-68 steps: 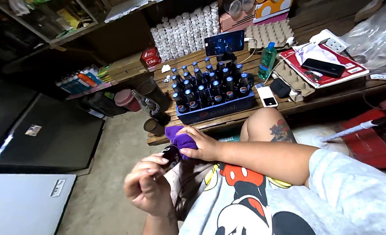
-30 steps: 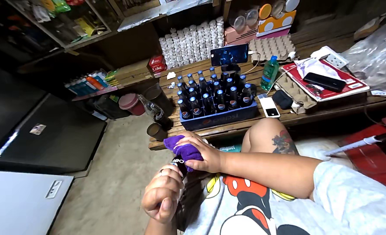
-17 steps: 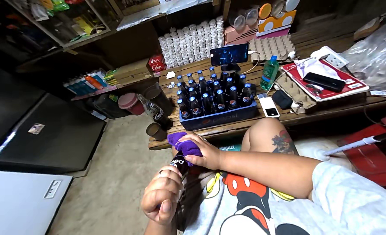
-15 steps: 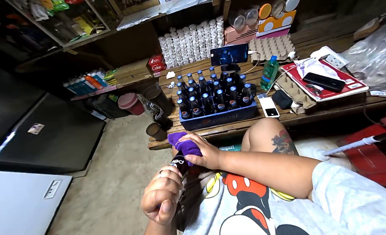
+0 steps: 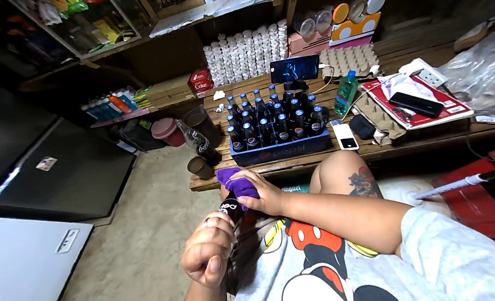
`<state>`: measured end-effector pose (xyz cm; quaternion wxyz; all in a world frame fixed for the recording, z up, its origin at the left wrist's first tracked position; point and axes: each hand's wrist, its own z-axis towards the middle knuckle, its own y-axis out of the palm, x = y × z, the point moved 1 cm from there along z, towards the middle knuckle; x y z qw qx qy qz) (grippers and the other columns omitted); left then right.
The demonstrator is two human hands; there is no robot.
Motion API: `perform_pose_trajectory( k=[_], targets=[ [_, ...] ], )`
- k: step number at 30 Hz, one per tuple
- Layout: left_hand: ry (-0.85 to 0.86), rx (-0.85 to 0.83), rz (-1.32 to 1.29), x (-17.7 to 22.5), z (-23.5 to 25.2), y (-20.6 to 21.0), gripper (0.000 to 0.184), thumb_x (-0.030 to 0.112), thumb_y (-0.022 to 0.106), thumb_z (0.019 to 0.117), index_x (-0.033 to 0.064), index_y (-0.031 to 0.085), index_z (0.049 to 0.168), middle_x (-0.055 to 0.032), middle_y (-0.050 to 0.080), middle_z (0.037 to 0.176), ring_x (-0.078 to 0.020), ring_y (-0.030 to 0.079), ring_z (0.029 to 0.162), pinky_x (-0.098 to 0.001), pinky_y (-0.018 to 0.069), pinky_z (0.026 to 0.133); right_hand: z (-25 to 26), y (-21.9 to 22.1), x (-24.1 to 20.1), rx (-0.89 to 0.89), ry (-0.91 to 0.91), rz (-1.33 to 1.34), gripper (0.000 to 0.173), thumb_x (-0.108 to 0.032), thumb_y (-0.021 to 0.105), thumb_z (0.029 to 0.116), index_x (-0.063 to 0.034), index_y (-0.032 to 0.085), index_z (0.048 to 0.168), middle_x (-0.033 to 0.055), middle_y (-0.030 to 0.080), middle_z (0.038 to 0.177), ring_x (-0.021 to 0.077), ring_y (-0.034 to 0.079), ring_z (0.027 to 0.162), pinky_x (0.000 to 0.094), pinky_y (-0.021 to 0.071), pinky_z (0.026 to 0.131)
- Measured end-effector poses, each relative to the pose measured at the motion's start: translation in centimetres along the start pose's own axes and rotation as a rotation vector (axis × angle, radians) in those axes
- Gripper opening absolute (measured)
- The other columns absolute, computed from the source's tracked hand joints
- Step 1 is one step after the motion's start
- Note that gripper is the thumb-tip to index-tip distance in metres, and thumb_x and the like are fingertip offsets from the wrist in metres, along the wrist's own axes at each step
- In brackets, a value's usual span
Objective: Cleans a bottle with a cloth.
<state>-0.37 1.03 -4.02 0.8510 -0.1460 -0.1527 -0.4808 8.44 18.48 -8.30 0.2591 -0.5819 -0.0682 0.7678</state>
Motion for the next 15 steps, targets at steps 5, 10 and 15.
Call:
perform_pose_trajectory(
  k=[5, 10, 15],
  targets=[
    [-0.003, -0.001, 0.004, 0.06, 0.01, 0.05, 0.033, 0.038, 0.047, 0.1074, 0.0184, 0.055, 0.082, 0.005, 0.058, 0.071, -0.0106, 0.063, 0.074, -0.03, 0.0548, 0.085, 0.01, -0.02, 0.01, -0.006, 0.01, 0.0, 0.069, -0.055, 0.05, 0.0987, -0.0039, 0.051, 0.146, 0.0164, 0.046, 0.153, 0.0288, 0.037, 0.147, 0.0473, 0.0266, 0.123],
    [-0.006, -0.002, 0.001, 0.04, -0.08, 0.01, 0.033, 0.038, 0.047, 0.1073, 0.0181, 0.056, 0.083, 0.0047, 0.058, 0.071, -0.0106, 0.063, 0.074, -0.0302, 0.0549, 0.085, 0.01, -0.03, 0.07, -0.007, 0.01, 0.001, 0.07, -0.056, 0.049, 0.0989, -0.0039, 0.05, 0.146, 0.0168, 0.046, 0.153, 0.0285, 0.037, 0.147, 0.0462, 0.0273, 0.123],
    [-0.011, -0.011, 0.006, 0.11, 0.04, 0.03, 0.033, 0.038, 0.047, 0.1075, 0.0184, 0.056, 0.083, 0.0052, 0.058, 0.072, -0.0103, 0.062, 0.074, -0.0297, 0.0548, 0.085, 0.06, -0.09, -0.08, -0.014, 0.017, -0.001, 0.069, -0.055, 0.049, 0.099, -0.0046, 0.05, 0.146, 0.0157, 0.046, 0.153, 0.0276, 0.036, 0.148, 0.0457, 0.0267, 0.123]
  ],
)
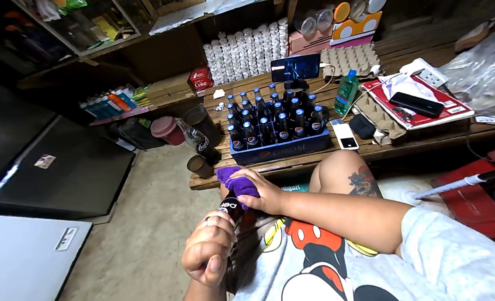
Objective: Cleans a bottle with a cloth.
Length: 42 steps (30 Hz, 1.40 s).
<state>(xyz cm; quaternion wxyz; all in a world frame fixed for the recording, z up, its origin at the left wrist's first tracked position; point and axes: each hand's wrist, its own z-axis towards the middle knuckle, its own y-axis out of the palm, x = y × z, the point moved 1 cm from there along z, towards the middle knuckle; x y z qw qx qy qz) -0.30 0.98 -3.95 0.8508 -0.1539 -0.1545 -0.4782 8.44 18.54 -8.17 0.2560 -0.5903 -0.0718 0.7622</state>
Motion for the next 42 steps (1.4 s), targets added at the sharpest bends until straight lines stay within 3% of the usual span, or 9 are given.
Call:
perform_pose_trajectory(
  k=[20, 24, 28, 42],
  targets=[
    [0.005, 0.005, -0.006, 0.0, -0.1, 0.1, 0.033, 0.038, 0.047, 0.1075, 0.0183, 0.056, 0.083, 0.0049, 0.057, 0.071, -0.01, 0.062, 0.073, -0.0298, 0.0545, 0.085, -0.2, 0.0, 0.1, 0.012, -0.003, 0.017, 0.069, -0.056, 0.049, 0.0989, -0.0039, 0.051, 0.145, 0.016, 0.046, 0.153, 0.0285, 0.035, 0.148, 0.0471, 0.0262, 0.123],
    [0.011, -0.01, 0.005, 0.1, -0.1, 0.2, 0.034, 0.038, 0.046, 0.1075, 0.0183, 0.055, 0.082, 0.0044, 0.057, 0.071, -0.0106, 0.062, 0.074, -0.0301, 0.0545, 0.085, -0.5, 0.7, -0.6, 0.061, -0.193, 0.019, 0.08, -0.067, 0.043, 0.0965, -0.0006, 0.057, 0.138, 0.0182, 0.053, 0.146, 0.0309, 0.043, 0.143, 0.0477, 0.0315, 0.121],
    [0.011, -0.013, 0.015, 0.1, -0.2, 0.2, 0.034, 0.038, 0.046, 0.1076, 0.018, 0.055, 0.082, 0.0042, 0.058, 0.072, -0.0109, 0.063, 0.075, -0.0301, 0.0547, 0.086, -0.4, 1.0, -0.6, 0.085, -0.307, 0.039, 0.081, -0.068, 0.043, 0.0966, 0.0015, 0.058, 0.136, 0.0203, 0.056, 0.142, 0.0317, 0.047, 0.139, 0.0471, 0.0353, 0.119],
    [0.018, -0.02, 0.027, -0.1, 0.1, 0.2, 0.032, 0.037, 0.045, 0.1079, 0.0181, 0.055, 0.084, 0.0044, 0.058, 0.073, -0.0103, 0.062, 0.075, -0.0296, 0.055, 0.084, -0.3, 0.4, 0.1, 0.049, -0.075, 0.023, 0.075, -0.062, 0.046, 0.0978, -0.0013, 0.054, 0.142, 0.0173, 0.049, 0.151, 0.0293, 0.037, 0.147, 0.046, 0.0253, 0.124]
  ],
)
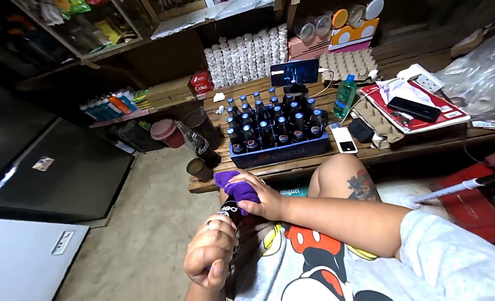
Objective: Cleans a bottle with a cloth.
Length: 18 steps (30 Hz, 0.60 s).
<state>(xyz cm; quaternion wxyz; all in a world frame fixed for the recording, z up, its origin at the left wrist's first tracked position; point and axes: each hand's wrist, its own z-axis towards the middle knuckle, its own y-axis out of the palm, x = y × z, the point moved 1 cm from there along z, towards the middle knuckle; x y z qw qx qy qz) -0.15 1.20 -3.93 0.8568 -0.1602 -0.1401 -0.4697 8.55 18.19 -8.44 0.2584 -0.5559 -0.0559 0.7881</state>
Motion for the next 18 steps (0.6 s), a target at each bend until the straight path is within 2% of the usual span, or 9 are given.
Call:
perform_pose_trajectory(
  k=[7, 18],
  targets=[
    [0.001, 0.002, 0.007, 0.02, -0.06, 0.0, 0.032, 0.037, 0.046, 0.1079, 0.0179, 0.055, 0.083, 0.0041, 0.058, 0.073, -0.01, 0.062, 0.074, -0.0291, 0.0551, 0.084, 0.13, -0.21, -0.09, -0.016, 0.095, 0.023, 0.069, -0.054, 0.049, 0.0992, -0.0023, 0.051, 0.145, 0.0174, 0.045, 0.154, 0.0286, 0.036, 0.148, 0.0452, 0.0258, 0.124],
    [0.011, 0.002, 0.005, -0.03, -0.18, 0.08, 0.032, 0.037, 0.045, 0.1078, 0.0179, 0.055, 0.084, 0.0042, 0.058, 0.073, -0.0105, 0.062, 0.075, -0.0294, 0.055, 0.084, 0.12, -0.15, 0.49, -0.01, 0.143, 0.037, 0.071, -0.056, 0.049, 0.0983, -0.0056, 0.048, 0.148, 0.0162, 0.042, 0.156, 0.0278, 0.034, 0.149, 0.0459, 0.0263, 0.124]
  ],
)
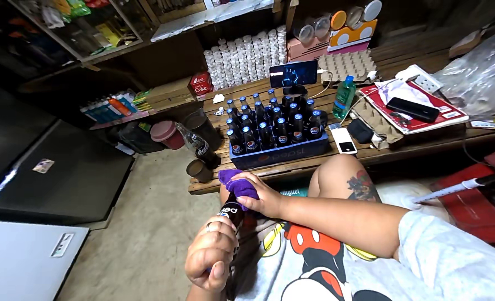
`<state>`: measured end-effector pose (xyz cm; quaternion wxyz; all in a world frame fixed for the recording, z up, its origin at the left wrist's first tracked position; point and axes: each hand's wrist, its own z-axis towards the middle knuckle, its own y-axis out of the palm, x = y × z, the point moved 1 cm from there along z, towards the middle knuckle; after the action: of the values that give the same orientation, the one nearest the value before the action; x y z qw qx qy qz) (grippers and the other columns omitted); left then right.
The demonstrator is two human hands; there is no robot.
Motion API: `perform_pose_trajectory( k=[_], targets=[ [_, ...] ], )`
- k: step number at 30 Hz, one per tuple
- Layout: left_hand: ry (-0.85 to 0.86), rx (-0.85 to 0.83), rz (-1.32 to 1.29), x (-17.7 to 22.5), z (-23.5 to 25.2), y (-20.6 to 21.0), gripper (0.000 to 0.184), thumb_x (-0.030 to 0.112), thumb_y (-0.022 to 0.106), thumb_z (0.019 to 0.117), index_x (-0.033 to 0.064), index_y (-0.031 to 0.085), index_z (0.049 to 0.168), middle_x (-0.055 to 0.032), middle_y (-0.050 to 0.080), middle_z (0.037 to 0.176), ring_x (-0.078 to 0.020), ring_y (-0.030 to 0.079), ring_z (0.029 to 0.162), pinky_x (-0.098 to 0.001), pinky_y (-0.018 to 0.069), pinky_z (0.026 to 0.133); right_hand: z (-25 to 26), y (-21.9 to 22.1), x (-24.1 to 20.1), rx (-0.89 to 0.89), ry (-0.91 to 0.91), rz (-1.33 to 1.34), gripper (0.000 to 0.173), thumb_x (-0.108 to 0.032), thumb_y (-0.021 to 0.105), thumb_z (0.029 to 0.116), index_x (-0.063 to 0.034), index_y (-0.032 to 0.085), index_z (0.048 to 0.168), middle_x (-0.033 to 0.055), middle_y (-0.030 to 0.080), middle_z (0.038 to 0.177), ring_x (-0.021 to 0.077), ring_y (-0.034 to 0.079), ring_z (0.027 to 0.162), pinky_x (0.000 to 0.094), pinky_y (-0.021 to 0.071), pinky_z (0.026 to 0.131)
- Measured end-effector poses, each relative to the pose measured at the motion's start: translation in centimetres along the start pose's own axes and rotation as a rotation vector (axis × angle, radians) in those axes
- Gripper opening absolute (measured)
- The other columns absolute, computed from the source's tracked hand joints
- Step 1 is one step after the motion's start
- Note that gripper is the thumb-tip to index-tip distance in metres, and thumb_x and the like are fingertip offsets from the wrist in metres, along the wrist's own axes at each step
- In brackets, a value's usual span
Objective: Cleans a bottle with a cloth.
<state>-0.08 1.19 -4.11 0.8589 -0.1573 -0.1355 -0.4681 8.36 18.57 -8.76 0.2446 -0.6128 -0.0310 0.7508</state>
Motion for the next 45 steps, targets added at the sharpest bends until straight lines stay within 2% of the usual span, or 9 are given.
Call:
perform_pose_trajectory(
  k=[6, 33, 36, 39, 45],
  targets=[
    [-0.005, -0.01, 0.009, 0.0, 0.0, 0.0, 0.033, 0.038, 0.045, 0.108, 0.0182, 0.056, 0.084, 0.0043, 0.059, 0.074, -0.0104, 0.062, 0.075, -0.0294, 0.0549, 0.084, 0.0, -0.1, -0.1, -0.006, 0.02, -0.003, 0.072, -0.058, 0.048, 0.0982, -0.0066, 0.048, 0.149, 0.0157, 0.041, 0.157, 0.0286, 0.033, 0.149, 0.0494, 0.0261, 0.123],
    [-0.003, -0.014, 0.008, 0.0, 0.0, 0.0, 0.033, 0.038, 0.044, 0.1083, 0.0183, 0.054, 0.083, 0.0045, 0.057, 0.072, -0.0101, 0.062, 0.074, -0.0292, 0.0547, 0.085, 0.0, -0.1, 0.0, -0.011, 0.013, 0.004, 0.073, -0.059, 0.048, 0.098, -0.0073, 0.048, 0.149, 0.0155, 0.04, 0.157, 0.0279, 0.033, 0.149, 0.0479, 0.0259, 0.124],
    [-0.005, 0.004, 0.009, 0.1, 0.1, 0.2, 0.033, 0.038, 0.045, 0.108, 0.0184, 0.055, 0.084, 0.0045, 0.057, 0.072, -0.0104, 0.062, 0.074, -0.0298, 0.055, 0.084, -0.2, 0.1, 0.0, 0.027, -0.021, 0.008, 0.073, -0.059, 0.05, 0.0973, -0.0043, 0.051, 0.145, 0.0168, 0.045, 0.153, 0.028, 0.038, 0.146, 0.0462, 0.0294, 0.122],
    [0.022, 0.012, 0.03, 0.3, 0.7, 0.0, 0.032, 0.037, 0.046, 0.1079, 0.0186, 0.056, 0.084, 0.0047, 0.057, 0.072, -0.0102, 0.062, 0.073, -0.0296, 0.0559, 0.083, -0.4, 0.1, -1.1, 0.039, -0.078, 0.01, 0.073, -0.058, 0.048, 0.0975, -0.0013, 0.053, 0.143, 0.0178, 0.048, 0.151, 0.0292, 0.038, 0.146, 0.0466, 0.0274, 0.123],
    [0.045, -0.258, -0.017, 0.8, 3.5, -0.2, 0.043, 0.043, 0.044, 0.1076, 0.0182, 0.047, 0.073, 0.0014, 0.05, 0.063, -0.013, 0.058, 0.064, -0.0299, 0.0549, 0.071, -0.7, 0.6, -1.4, 0.103, -0.43, 0.082, 0.085, -0.07, 0.043, 0.0962, 0.0042, 0.058, 0.134, 0.0223, 0.055, 0.142, 0.0316, 0.045, 0.141, 0.0465, 0.0333, 0.121]
  ],
)
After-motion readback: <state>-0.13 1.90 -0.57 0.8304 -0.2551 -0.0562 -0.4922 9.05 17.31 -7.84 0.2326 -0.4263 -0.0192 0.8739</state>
